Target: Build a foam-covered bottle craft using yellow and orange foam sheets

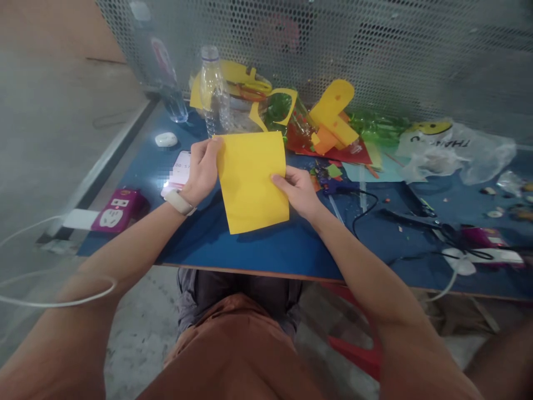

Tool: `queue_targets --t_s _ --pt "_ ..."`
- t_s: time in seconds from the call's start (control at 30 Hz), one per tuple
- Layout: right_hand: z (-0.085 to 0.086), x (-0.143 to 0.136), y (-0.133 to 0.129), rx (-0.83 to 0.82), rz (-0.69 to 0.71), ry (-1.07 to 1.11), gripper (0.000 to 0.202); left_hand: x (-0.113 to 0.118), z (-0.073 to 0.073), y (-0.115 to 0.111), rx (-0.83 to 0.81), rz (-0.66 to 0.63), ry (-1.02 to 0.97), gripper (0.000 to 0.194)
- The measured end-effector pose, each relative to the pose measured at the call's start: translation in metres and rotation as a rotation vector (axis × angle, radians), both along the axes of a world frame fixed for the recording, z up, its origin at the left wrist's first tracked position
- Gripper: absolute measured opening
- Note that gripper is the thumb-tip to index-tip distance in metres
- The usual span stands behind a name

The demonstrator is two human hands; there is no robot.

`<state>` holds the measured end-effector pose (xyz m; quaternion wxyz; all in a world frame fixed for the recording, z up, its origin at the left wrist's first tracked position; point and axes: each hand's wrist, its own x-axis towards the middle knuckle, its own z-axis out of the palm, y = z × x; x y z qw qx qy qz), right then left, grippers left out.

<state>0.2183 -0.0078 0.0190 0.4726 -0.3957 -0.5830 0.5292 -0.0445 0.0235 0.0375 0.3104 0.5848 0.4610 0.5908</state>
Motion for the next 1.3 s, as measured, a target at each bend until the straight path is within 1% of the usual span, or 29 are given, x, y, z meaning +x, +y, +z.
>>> queue_targets --t_s 0.17,0.27,0.33,0.43,0.47,0.5,0.6,0.63,0.7,0.8,0.93,1.03,1.13,1.3 --pt "-0.002 0.000 0.001 -0.015 -0.002 -0.004 0.059 -0.002 0.001 0.000 0.007 -0.002 -0.020 0.079" --pt "-0.002 -0.001 0.001 -0.009 0.013 -0.004 0.058 -0.004 -0.002 0.000 0.011 0.048 -0.033 0.078" --pt "-0.003 -0.002 0.001 -0.003 0.010 -0.003 0.059 -0.005 -0.006 0.000 -0.005 0.104 -0.050 0.072" --pt "-0.004 -0.002 0.001 0.001 -0.016 0.016 0.057 -0.005 -0.011 -0.001 -0.048 0.197 -0.087 0.058" --pt "-0.005 -0.002 0.001 0.000 -0.032 0.028 0.056 -0.004 -0.011 -0.001 -0.055 0.194 -0.083 0.058" --pt "-0.005 -0.002 0.000 -0.002 -0.049 0.036 0.056 -0.003 -0.010 -0.001 -0.052 0.164 -0.067 0.062" --pt "-0.004 -0.002 0.000 -0.005 -0.081 0.033 0.056 0.000 -0.005 0.000 -0.008 0.001 0.016 0.080" --pt "-0.004 -0.002 0.000 -0.001 -0.080 0.028 0.056 0.001 -0.003 0.001 0.013 -0.029 0.041 0.083" --pt "-0.003 -0.002 0.000 0.012 -0.075 0.025 0.056 0.002 -0.001 0.003 0.054 -0.021 0.078 0.086" --pt "-0.003 -0.002 0.001 0.024 -0.094 0.003 0.057 0.001 -0.001 0.006 0.095 0.015 0.128 0.089" --pt "-0.005 -0.001 0.003 0.059 -0.138 -0.055 0.063 0.000 -0.005 0.007 0.085 0.015 0.127 0.087" --pt "-0.006 0.000 0.005 0.096 -0.181 -0.051 0.062 0.002 -0.008 0.004 0.046 -0.044 0.074 0.084" --pt "-0.006 0.003 0.007 0.111 -0.247 -0.041 0.064 0.005 -0.011 0.002 0.021 -0.127 0.105 0.082" --pt "-0.007 0.009 0.012 0.137 -0.275 -0.090 0.072 0.007 -0.014 0.003 0.026 -0.119 0.213 0.079"
